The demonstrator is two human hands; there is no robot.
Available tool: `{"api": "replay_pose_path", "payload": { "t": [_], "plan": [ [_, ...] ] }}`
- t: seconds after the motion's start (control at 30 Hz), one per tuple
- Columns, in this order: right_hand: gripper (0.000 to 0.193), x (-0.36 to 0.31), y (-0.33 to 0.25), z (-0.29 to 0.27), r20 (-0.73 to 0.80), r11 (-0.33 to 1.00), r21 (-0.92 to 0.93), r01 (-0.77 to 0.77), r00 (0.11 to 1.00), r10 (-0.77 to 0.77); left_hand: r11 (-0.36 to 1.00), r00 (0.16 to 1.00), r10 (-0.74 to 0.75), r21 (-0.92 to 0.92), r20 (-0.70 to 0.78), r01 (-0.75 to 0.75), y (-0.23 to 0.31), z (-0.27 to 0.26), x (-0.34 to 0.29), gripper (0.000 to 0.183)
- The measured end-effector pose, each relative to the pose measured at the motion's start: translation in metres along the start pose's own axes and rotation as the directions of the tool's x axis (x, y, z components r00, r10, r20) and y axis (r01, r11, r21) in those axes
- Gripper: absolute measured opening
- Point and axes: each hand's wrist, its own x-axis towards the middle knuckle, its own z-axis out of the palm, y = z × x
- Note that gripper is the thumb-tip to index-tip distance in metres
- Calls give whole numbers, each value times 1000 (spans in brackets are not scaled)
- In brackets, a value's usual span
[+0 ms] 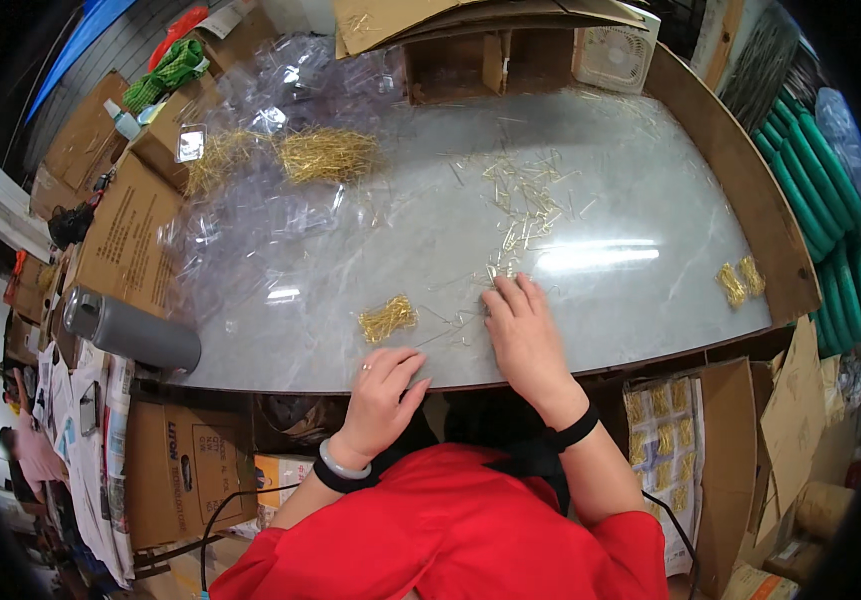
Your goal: Picking up thin gold metal pins and placing them into small plastic bags.
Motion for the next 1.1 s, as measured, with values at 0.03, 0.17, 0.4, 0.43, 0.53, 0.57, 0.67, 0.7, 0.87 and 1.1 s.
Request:
{"api": "replay_pose_path", "payload": {
  "t": [0.03,0.17,0.4,0.43,0.53,0.57,0.67,0.7,0.87,1.1],
  "plan": [
    [40,-1,0,1,23,1000,-18,-2,1000,2,1000,1000,18,11,25,-19,-1,3,5,28],
    [46,-9,2,-1,-124,993,115,-13,992,27,1000,998,-14,-7,66,15,-4,8,23,27],
    [86,-6,-27,9,-23,986,-128,-108,994,106,980,997,-34,-195,68,47,-22,22,30,20],
    [92,-4,-31,12,9,989,-127,-75,997,76,957,995,-64,-278,72,82,-23,22,30,22],
    [81,1,-38,17,24,991,-123,-61,998,64,750,940,-311,-572,138,332,-22,20,23,25],
    [74,1,-38,19,26,990,-135,-40,999,43,752,940,-312,-569,138,333,-23,19,20,25],
    [54,3,-33,20,72,995,-72,75,995,-70,736,912,-391,-554,124,390,-25,12,16,26],
    [54,3,-29,17,73,995,-71,74,995,-69,872,954,-282,-386,106,300,-25,4,17,31],
    [46,8,-8,-3,228,941,183,286,918,-324,986,985,-114,-107,133,129,-32,-5,17,58],
    [47,-15,-15,-20,-79,991,136,-9,997,20,994,952,-86,93,293,61,-30,3,30,88]
  ]
}}
